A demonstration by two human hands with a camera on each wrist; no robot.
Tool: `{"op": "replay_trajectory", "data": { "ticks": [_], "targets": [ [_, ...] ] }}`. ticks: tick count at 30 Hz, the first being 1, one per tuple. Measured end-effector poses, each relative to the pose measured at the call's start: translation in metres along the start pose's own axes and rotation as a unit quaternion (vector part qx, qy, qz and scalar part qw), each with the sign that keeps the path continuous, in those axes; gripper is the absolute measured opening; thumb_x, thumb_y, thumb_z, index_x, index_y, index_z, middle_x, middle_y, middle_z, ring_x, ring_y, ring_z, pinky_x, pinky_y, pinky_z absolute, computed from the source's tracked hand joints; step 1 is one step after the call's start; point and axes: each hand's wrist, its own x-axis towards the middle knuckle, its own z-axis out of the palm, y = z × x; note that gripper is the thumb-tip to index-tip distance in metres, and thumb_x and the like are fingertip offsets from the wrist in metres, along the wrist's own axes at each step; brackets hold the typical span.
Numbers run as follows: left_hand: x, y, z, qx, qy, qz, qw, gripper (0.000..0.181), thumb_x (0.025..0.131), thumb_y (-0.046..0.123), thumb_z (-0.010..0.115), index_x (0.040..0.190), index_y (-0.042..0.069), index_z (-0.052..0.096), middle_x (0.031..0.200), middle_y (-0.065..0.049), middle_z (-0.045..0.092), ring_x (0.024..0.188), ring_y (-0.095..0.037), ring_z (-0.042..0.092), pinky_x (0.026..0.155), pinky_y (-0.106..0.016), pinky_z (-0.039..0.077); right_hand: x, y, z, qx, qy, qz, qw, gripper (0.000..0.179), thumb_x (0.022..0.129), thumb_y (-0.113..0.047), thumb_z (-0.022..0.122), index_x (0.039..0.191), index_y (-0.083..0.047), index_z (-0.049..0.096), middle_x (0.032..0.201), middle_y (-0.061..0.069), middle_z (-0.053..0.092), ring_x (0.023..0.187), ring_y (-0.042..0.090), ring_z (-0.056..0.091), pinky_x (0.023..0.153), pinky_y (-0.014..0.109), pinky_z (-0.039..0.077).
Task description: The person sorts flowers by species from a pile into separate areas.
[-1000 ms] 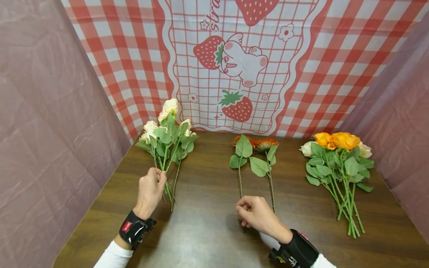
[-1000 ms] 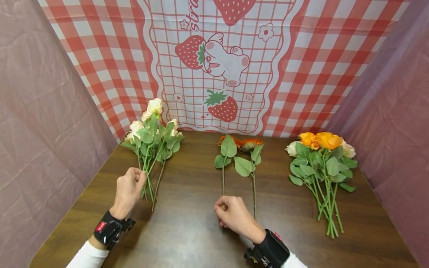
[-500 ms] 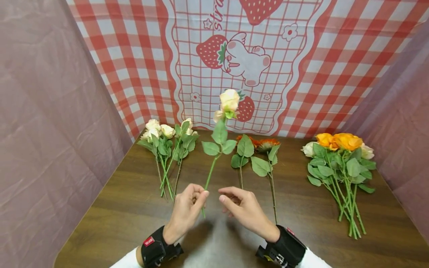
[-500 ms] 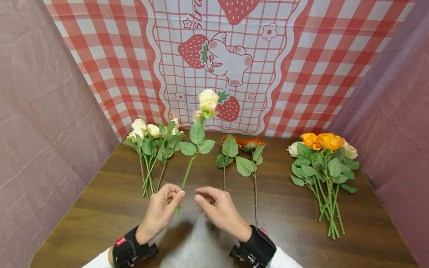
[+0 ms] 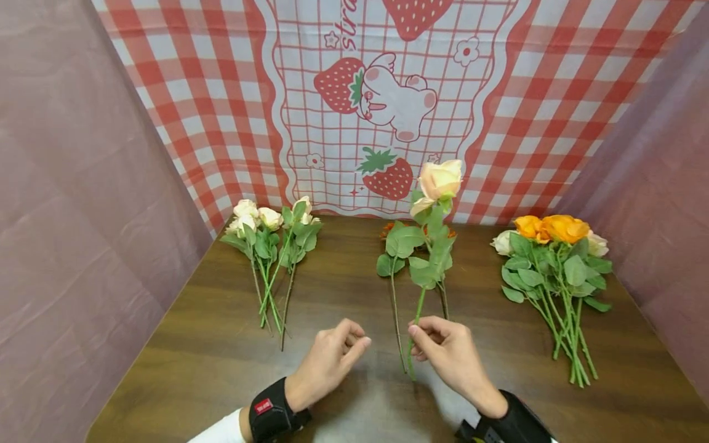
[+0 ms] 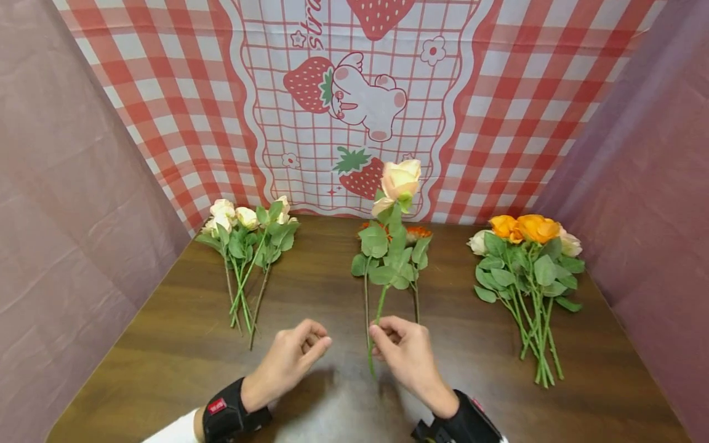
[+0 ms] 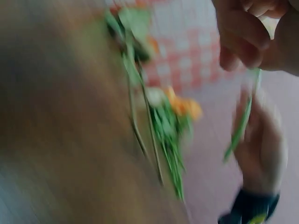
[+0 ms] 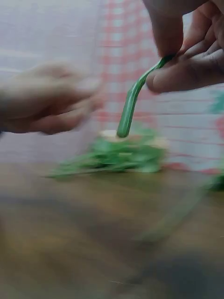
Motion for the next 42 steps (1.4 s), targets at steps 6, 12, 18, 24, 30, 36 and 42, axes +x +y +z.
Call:
{"op": "replay_trajectory", "data": {
  "ticks": [6,12,18,24,30,36,42],
  "targets": [
    [0.011,-0.058,-0.05,0.153,0.067,-0.091,0.9817,0.003,0.084,0.008,0.061,0.086,0.006,0.058,0.069,-0.008,0.069,0.053,-0.01,0.057,0.043,-0.027,0.049,0.005,0.032,-0.081,-0.22,0.037,0.014,0.9747,0.01,0.088,-0.007,0.059,0.09,-0.002,0.067,0.061,0.004,0.063,0.049,0.009,0.057,0.041,0.028,0.049],
    [0.015,-0.114,-0.09,0.274,0.086,-0.207,0.9354,0.012,0.085,0.017,0.058,0.083,0.005,0.056,0.071,-0.021,0.067,0.058,-0.033,0.06,0.045,-0.05,0.047,0.004,0.075,-0.154,-0.337,-0.01,0.088,0.9375,0.023,0.091,-0.009,0.051,0.071,-0.005,0.061,0.05,0.002,0.055,0.043,0.015,0.047,0.04,0.03,0.035],
    [0.02,-0.133,-0.102,0.303,0.041,-0.242,0.9207,0.023,0.086,0.02,0.055,0.079,-0.001,0.049,0.072,-0.033,0.062,0.06,-0.044,0.059,0.045,-0.055,0.047,0.004,0.106,-0.179,-0.349,-0.034,0.154,0.9239,0.034,0.088,-0.01,0.05,0.054,-0.009,0.051,0.044,0.0,0.052,0.041,0.017,0.049,0.043,0.032,0.037],
    [0.025,-0.132,-0.108,0.316,0.02,-0.27,0.9093,0.025,0.084,0.015,0.055,0.083,-0.008,0.045,0.072,-0.037,0.059,0.061,-0.048,0.058,0.046,-0.058,0.047,0.01,0.114,-0.178,-0.353,-0.056,0.198,0.9129,0.04,0.086,-0.012,0.052,0.047,-0.014,0.041,0.038,-0.002,0.051,0.04,0.018,0.053,0.049,0.033,0.041],
    [0.024,-0.132,-0.113,0.315,-0.002,-0.271,0.9095,0.021,0.084,0.012,0.052,0.076,-0.007,0.049,0.075,-0.038,0.06,0.063,-0.048,0.058,0.048,-0.059,0.047,0.01,0.11,-0.177,-0.379,-0.047,0.187,0.9049,0.042,0.087,-0.011,0.049,0.046,-0.014,0.041,0.037,-0.003,0.046,0.038,0.018,0.048,0.045,0.033,0.037],
    [0.025,-0.133,-0.115,0.313,-0.028,-0.27,0.9102,0.02,0.084,0.013,0.051,0.067,0.002,0.05,0.075,-0.032,0.063,0.063,-0.043,0.059,0.046,-0.056,0.047,0.01,0.107,-0.179,-0.398,-0.037,0.191,0.8966,0.038,0.086,-0.011,0.042,0.048,-0.013,0.042,0.043,0.0,0.04,0.041,0.02,0.043,0.042,0.033,0.033],
    [0.027,-0.132,-0.115,0.316,-0.048,-0.276,0.9065,0.027,0.082,0.016,0.055,0.058,0.006,0.049,0.072,-0.027,0.063,0.059,-0.038,0.059,0.044,-0.053,0.046,0.015,0.106,-0.181,-0.393,-0.08,0.234,0.8858,0.026,0.08,-0.003,0.043,0.055,-0.007,0.05,0.047,0.005,0.05,0.043,0.021,0.048,0.042,0.035,0.038]
  ]
}}
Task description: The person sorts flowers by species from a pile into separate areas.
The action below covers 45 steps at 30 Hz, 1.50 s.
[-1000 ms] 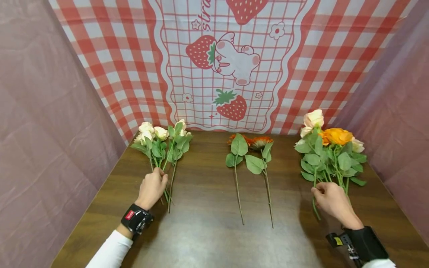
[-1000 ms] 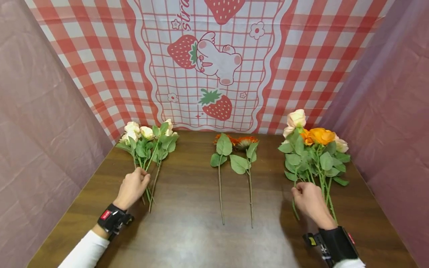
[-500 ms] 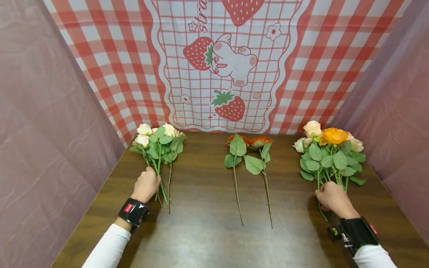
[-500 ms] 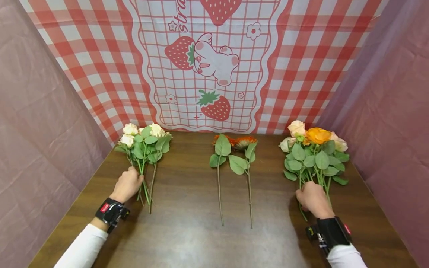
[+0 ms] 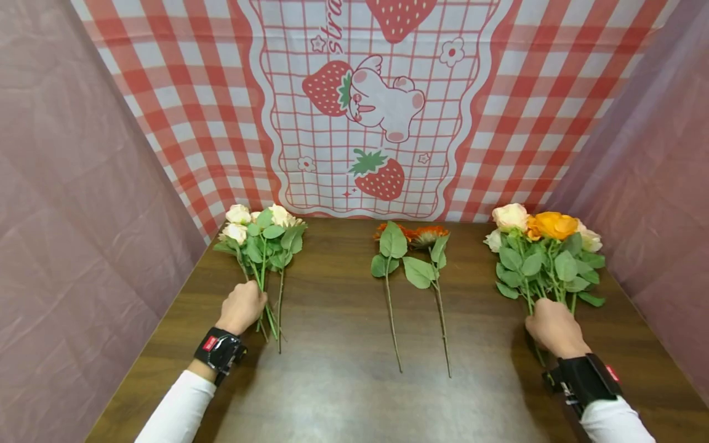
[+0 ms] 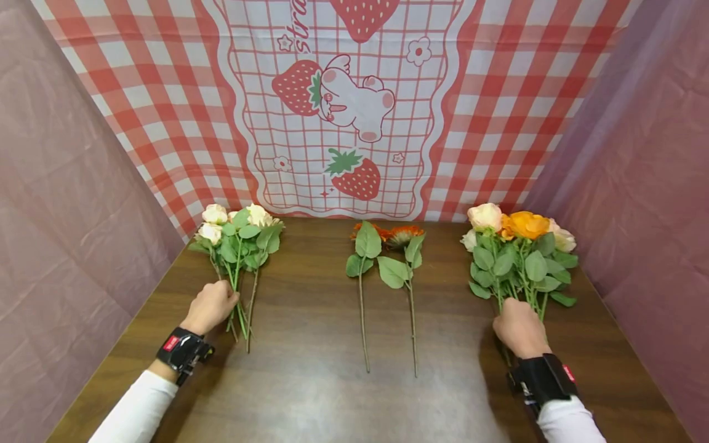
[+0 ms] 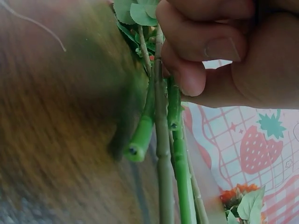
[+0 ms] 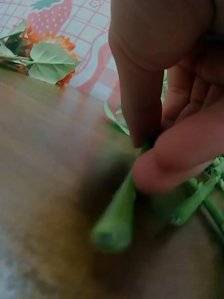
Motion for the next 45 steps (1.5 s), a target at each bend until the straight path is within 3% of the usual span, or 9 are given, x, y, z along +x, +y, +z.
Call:
{"op": "replay_trajectory", "data": {
  "ticks": [8,14,19,25,31,35,45],
  "targets": [
    [-0.001,0.002,-0.001,-0.013,0.006,0.006,0.9999,0.029,0.083,0.015,0.058,0.057,0.006,0.049,0.072,-0.027,0.063,0.06,-0.037,0.059,0.044,-0.052,0.047,0.001,-0.001,0.002,-0.028,0.026,-0.034,0.9987,0.027,0.079,0.004,0.042,0.055,-0.009,0.041,0.051,0.007,0.042,0.046,0.022,0.042,0.042,0.036,0.034],
    [-0.002,0.0,-0.001,-0.03,0.037,0.023,0.9986,0.034,0.081,0.011,0.059,0.051,0.009,0.043,0.064,-0.025,0.061,0.06,-0.04,0.06,0.048,-0.055,0.048,0.001,-0.002,-0.001,-0.023,-0.003,-0.012,0.9997,0.026,0.08,0.001,0.043,0.056,-0.007,0.048,0.052,0.008,0.048,0.045,0.023,0.046,0.042,0.037,0.037],
    [-0.002,0.0,0.001,-0.042,0.062,0.046,0.9961,0.039,0.079,0.008,0.06,0.046,0.013,0.039,0.051,-0.014,0.054,0.051,-0.03,0.056,0.047,-0.05,0.047,-0.001,0.0,-0.002,-0.016,-0.026,0.007,0.9995,0.024,0.081,-0.002,0.046,0.058,-0.005,0.051,0.053,0.008,0.051,0.045,0.022,0.049,0.042,0.037,0.04],
    [-0.003,0.002,0.0,-0.05,0.072,0.05,0.9949,0.041,0.079,0.007,0.06,0.045,0.014,0.038,0.047,-0.007,0.048,0.046,-0.023,0.048,0.043,-0.043,0.044,0.002,-0.001,-0.002,-0.034,-0.021,-0.014,0.9991,0.021,0.08,-0.002,0.049,0.059,-0.005,0.05,0.057,0.009,0.05,0.049,0.023,0.047,0.044,0.037,0.039],
    [-0.006,0.004,-0.003,-0.053,0.083,0.061,0.9933,0.039,0.079,0.006,0.06,0.046,0.013,0.041,0.047,-0.006,0.048,0.045,-0.023,0.048,0.042,-0.043,0.043,0.002,-0.003,-0.002,-0.031,-0.042,0.002,0.9986,0.023,0.084,-0.009,0.053,0.062,-0.004,0.053,0.056,0.009,0.053,0.044,0.021,0.05,0.042,0.037,0.042],
    [-0.008,0.007,-0.005,-0.057,0.087,0.066,0.9924,0.038,0.079,0.006,0.059,0.047,0.014,0.04,0.046,-0.002,0.043,0.044,-0.021,0.045,0.04,-0.04,0.041,0.001,-0.005,-0.002,-0.037,-0.039,-0.01,0.9985,0.025,0.086,-0.01,0.054,0.061,-0.005,0.054,0.055,0.008,0.053,0.043,0.02,0.05,0.041,0.036,0.043],
    [-0.016,0.017,-0.01,-0.085,0.08,0.073,0.9904,0.032,0.081,0.006,0.055,0.051,0.012,0.044,0.047,-0.001,0.044,0.042,-0.017,0.044,0.037,-0.033,0.037,0.002,-0.01,0.0,-0.064,-0.039,-0.034,0.9966,0.023,0.082,-0.007,0.051,0.059,-0.007,0.051,0.058,0.008,0.053,0.047,0.021,0.05,0.042,0.038,0.042]
  ]
}}
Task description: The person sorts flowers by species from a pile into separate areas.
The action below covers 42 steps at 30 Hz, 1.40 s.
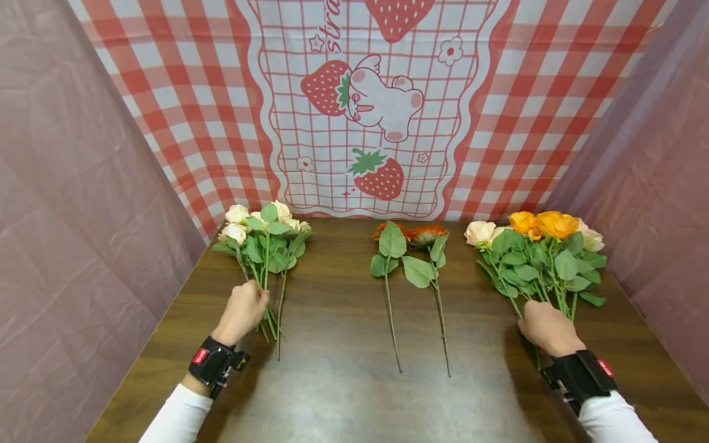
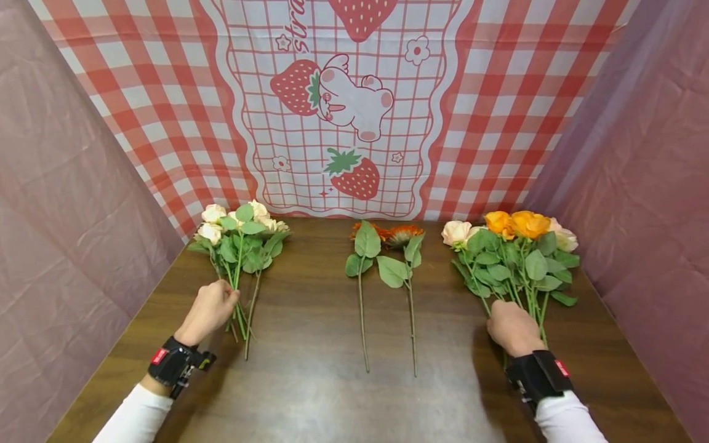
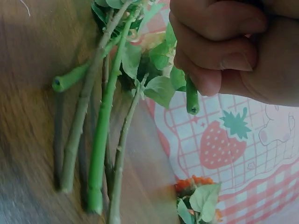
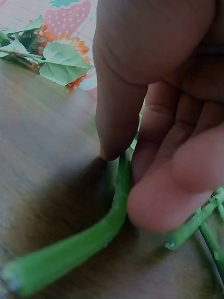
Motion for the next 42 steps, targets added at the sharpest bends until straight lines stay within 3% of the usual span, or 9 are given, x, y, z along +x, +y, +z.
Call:
{"op": "replay_trajectory", "data": {
  "ticks": [10,16,20,23,28,32,35,39,42],
  "targets": [
    [-0.005,0.009,0.0,-0.032,0.035,0.015,0.9988,0.016,0.083,0.006,0.057,0.067,0.004,0.054,0.055,-0.006,0.054,0.046,-0.017,0.047,0.04,-0.034,0.041,-0.006,-0.006,-0.002,-0.015,0.006,0.005,0.9999,0.023,0.082,-0.007,0.053,0.059,-0.007,0.05,0.059,0.01,0.052,0.051,0.024,0.048,0.045,0.041,0.039],
    [-0.01,0.025,-0.004,-0.071,0.051,0.021,0.9959,0.013,0.088,0.01,0.056,0.078,0.003,0.054,0.056,-0.006,0.056,0.043,-0.013,0.046,0.039,-0.032,0.041,-0.02,-0.032,-0.008,-0.005,0.124,-0.042,0.9914,0.026,0.085,-0.012,0.055,0.06,-0.006,0.052,0.051,0.01,0.051,0.042,0.021,0.046,0.037,0.038,0.036],
    [-0.018,0.047,-0.002,-0.112,0.082,0.063,0.9883,0.01,0.088,0.01,0.058,0.081,0.004,0.053,0.055,-0.002,0.056,0.042,-0.008,0.045,0.036,-0.028,0.041,-0.024,-0.077,-0.003,0.041,0.216,-0.136,0.966,0.014,0.083,-0.014,0.062,0.072,-0.006,0.062,0.054,0.002,0.053,0.044,0.012,0.043,0.039,0.032,0.035],
    [-0.027,0.069,0.005,-0.143,0.099,0.11,0.9786,0.009,0.087,0.008,0.059,0.083,0.005,0.052,0.055,0.002,0.056,0.042,-0.003,0.044,0.036,-0.024,0.039,-0.028,-0.115,0.007,0.098,0.24,-0.212,0.9421,0.004,0.082,-0.012,0.065,0.084,-0.008,0.067,0.063,-0.001,0.061,0.051,0.007,0.047,0.043,0.03,0.042],
    [-0.048,0.109,0.017,-0.214,0.073,0.183,0.9566,0.008,0.088,0.005,0.058,0.086,0.006,0.05,0.057,0.005,0.055,0.044,0.001,0.043,0.034,-0.016,0.037,-0.044,-0.171,0.024,0.245,0.186,-0.306,0.9009,0.016,0.086,-0.013,0.063,0.101,-0.01,0.066,0.079,-0.001,0.066,0.065,0.004,0.057,0.052,0.028,0.052],
    [-0.065,0.14,0.03,-0.27,0.032,0.248,0.9299,0.008,0.089,0.005,0.056,0.089,0.005,0.049,0.057,0.003,0.056,0.046,0.003,0.045,0.037,-0.01,0.037,-0.068,-0.211,0.02,0.358,0.133,-0.323,0.8661,0.024,0.088,-0.008,0.06,0.112,-0.003,0.061,0.084,0.007,0.067,0.068,0.011,0.06,0.052,0.03,0.054],
    [-0.075,0.159,0.039,-0.284,0.0,0.293,0.9129,0.008,0.091,0.006,0.054,0.092,0.006,0.047,0.058,0.003,0.057,0.048,0.004,0.045,0.04,-0.009,0.038,-0.083,-0.227,0.015,0.407,0.144,-0.315,0.8454,0.021,0.087,0.002,0.058,0.108,0.003,0.06,0.082,0.015,0.066,0.063,0.014,0.061,0.049,0.031,0.053],
    [-0.082,0.168,0.047,-0.273,-0.041,0.317,0.9074,0.008,0.092,0.009,0.054,0.096,0.007,0.047,0.062,0.002,0.058,0.054,0.006,0.045,0.045,-0.009,0.039,-0.083,-0.217,0.025,0.421,0.175,-0.303,0.8371,0.012,0.087,0.0,0.057,0.098,-0.003,0.062,0.077,0.013,0.066,0.058,0.015,0.06,0.047,0.031,0.053],
    [-0.081,0.161,0.047,-0.254,-0.038,0.298,0.9193,0.011,0.091,0.011,0.057,0.098,0.006,0.051,0.063,0.002,0.061,0.056,0.005,0.048,0.047,-0.01,0.042,-0.072,-0.197,0.033,0.395,0.2,-0.279,0.8519,0.008,0.086,-0.003,0.061,0.092,-0.006,0.064,0.072,0.008,0.066,0.056,0.011,0.059,0.046,0.028,0.052]
  ]
}}
